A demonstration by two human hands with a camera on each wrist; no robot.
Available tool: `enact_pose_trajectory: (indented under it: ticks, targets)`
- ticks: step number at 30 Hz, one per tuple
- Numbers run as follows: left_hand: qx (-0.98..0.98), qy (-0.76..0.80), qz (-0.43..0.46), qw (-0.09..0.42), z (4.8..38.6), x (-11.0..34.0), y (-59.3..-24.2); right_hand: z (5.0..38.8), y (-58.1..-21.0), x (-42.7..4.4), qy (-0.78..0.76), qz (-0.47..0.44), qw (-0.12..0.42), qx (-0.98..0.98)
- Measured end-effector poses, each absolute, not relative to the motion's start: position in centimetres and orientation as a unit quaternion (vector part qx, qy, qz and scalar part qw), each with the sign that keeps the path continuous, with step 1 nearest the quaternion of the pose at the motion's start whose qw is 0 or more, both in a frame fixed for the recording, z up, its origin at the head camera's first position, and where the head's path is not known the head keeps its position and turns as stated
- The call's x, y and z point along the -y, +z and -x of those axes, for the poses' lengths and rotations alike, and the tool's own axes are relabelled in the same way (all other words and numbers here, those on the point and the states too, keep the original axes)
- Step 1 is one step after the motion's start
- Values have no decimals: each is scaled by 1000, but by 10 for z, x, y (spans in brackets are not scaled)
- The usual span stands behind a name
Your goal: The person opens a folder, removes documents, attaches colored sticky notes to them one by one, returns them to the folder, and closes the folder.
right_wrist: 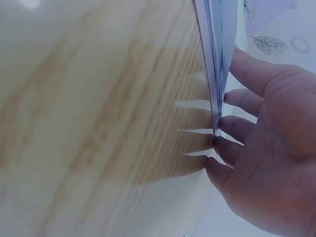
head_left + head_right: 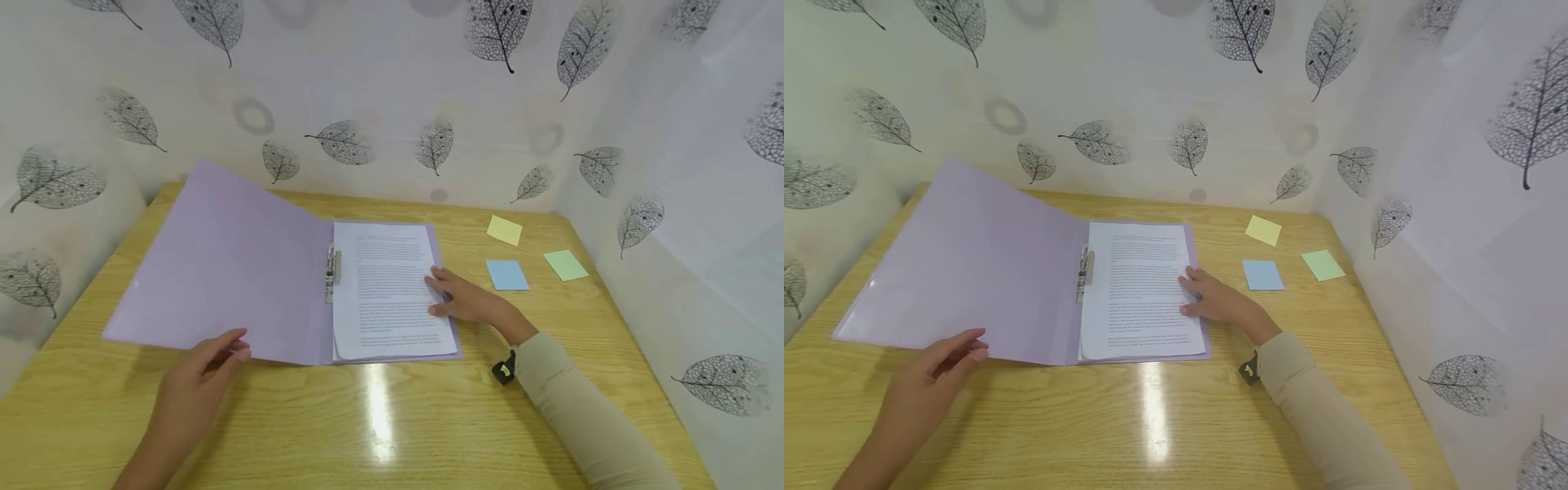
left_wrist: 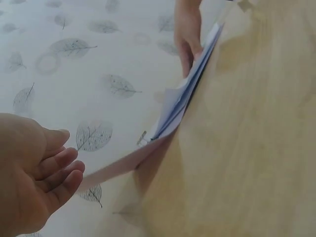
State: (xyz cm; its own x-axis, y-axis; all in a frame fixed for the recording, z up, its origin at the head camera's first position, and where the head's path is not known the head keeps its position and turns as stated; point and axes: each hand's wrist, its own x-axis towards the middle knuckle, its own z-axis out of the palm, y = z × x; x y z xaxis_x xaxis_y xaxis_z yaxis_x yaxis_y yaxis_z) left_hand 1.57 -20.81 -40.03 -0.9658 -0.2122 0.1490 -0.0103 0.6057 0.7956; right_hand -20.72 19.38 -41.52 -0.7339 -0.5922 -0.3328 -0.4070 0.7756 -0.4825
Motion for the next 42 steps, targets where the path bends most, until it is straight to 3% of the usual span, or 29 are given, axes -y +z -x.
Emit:
enact_pose_trajectory:
  ticks: [4,10,21,27,35,42]
  targets:
    - [882,-442,-97,129,-27,210,-406,208,-415,-195,-198,273,243,-910]
    - [866,-473,-124,107,-32,213,-410,209,-417,-196,-200,273,244,-909]
    - [874,-461,-132,82,-11,208,-416,210,-416,-196,-201,269,241,-911]
    - [866,-466,-138,116,-5,199,-418,211,-412,-191,-183,272,244,-913]
    - [856,-465,-152,168,-1,192,-422,207,-415,-183,-182,253,177,-933]
    - [843,-480,-182,161,1,190,-418,199,-420,-175,-180,263,210,-924]
